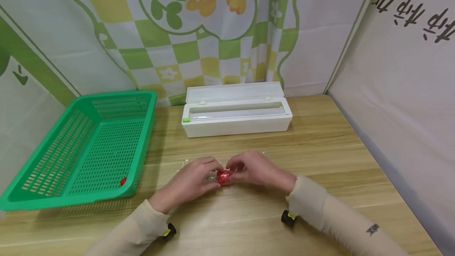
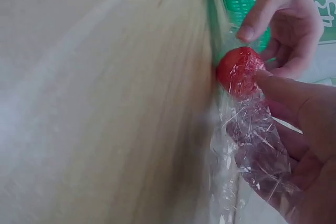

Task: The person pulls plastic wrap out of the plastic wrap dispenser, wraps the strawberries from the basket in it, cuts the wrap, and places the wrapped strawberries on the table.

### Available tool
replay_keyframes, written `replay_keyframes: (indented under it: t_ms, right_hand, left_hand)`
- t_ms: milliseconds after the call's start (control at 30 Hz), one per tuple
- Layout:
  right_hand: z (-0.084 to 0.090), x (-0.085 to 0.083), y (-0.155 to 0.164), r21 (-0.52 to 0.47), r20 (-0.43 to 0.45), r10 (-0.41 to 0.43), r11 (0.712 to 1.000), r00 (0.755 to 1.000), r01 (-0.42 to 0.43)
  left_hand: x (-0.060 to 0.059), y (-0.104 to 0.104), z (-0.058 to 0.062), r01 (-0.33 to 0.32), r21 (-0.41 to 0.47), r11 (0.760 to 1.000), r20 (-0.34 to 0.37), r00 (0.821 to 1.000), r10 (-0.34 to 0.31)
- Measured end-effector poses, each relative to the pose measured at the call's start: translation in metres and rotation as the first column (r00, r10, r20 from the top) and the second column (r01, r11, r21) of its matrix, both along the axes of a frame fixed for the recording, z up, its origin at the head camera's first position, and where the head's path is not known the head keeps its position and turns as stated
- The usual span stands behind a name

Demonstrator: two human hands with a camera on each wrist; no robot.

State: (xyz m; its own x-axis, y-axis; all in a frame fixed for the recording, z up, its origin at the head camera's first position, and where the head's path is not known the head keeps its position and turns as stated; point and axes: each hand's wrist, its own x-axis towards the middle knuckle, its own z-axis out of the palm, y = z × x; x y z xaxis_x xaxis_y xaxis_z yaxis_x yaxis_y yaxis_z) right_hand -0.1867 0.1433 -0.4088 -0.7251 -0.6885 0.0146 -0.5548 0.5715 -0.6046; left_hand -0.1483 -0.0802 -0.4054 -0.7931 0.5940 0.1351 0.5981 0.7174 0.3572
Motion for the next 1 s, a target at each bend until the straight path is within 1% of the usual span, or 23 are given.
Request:
replay_keyframes:
  t_ms: [133,200,333,367,433,567,633,700,800,933,1000]
  right_hand:
    - [0.004,-0.003,0.002,0.013,-0.082,-0.007,1.000,0.997,0.008]
    - [0.005,-0.004,0.002,0.026,-0.114,0.006,1.000,0.993,-0.003]
    - [0.003,-0.006,0.000,0.042,-0.106,0.030,0.999,0.994,-0.025]
    - [0.002,-0.006,-0.001,0.041,-0.095,0.028,0.999,0.995,-0.024]
    - [-0.002,-0.008,-0.001,0.023,-0.070,0.014,1.000,0.997,-0.013]
    - [-0.004,-0.011,-0.002,-0.017,-0.007,-0.009,1.000,1.000,0.009]
    - [-0.004,-0.012,-0.002,-0.028,-0.005,-0.015,1.000,1.000,0.015]
    - [-0.003,-0.012,-0.002,-0.037,-0.041,-0.017,0.999,0.999,0.016]
    - [-0.001,-0.012,-0.003,-0.051,-0.097,-0.032,0.998,0.995,0.027]
    - [0.000,-0.012,-0.007,-0.026,-0.144,-0.027,0.999,0.989,0.023]
    - [-0.001,-0.012,-0.008,-0.001,-0.153,-0.025,1.000,0.988,0.025]
  left_hand:
    - [-0.003,0.001,-0.001,-0.019,-0.007,1.000,0.010,1.000,0.019]
    - [-0.004,0.001,0.000,-0.037,-0.014,0.999,0.027,0.999,0.037]
    - [-0.006,0.000,0.001,-0.072,-0.029,0.997,0.060,0.996,0.073]
    - [-0.006,0.000,0.001,-0.076,-0.030,0.997,0.055,0.995,0.077]
    - [-0.006,0.000,0.002,-0.071,-0.031,0.997,0.020,0.997,0.072]
    - [-0.006,0.001,0.001,-0.032,-0.011,0.999,-0.071,0.997,0.031]
    - [-0.006,0.002,0.000,-0.021,0.000,1.000,-0.086,0.996,0.021]
    - [-0.007,0.002,0.000,-0.028,0.012,1.000,-0.080,0.996,0.029]
    - [-0.009,0.002,-0.001,-0.056,0.025,0.998,-0.045,0.997,0.057]
    - [-0.013,0.001,-0.001,-0.097,0.024,0.995,-0.005,0.995,0.097]
    - [-0.014,0.001,-0.002,-0.110,0.018,0.994,-0.013,0.994,0.110]
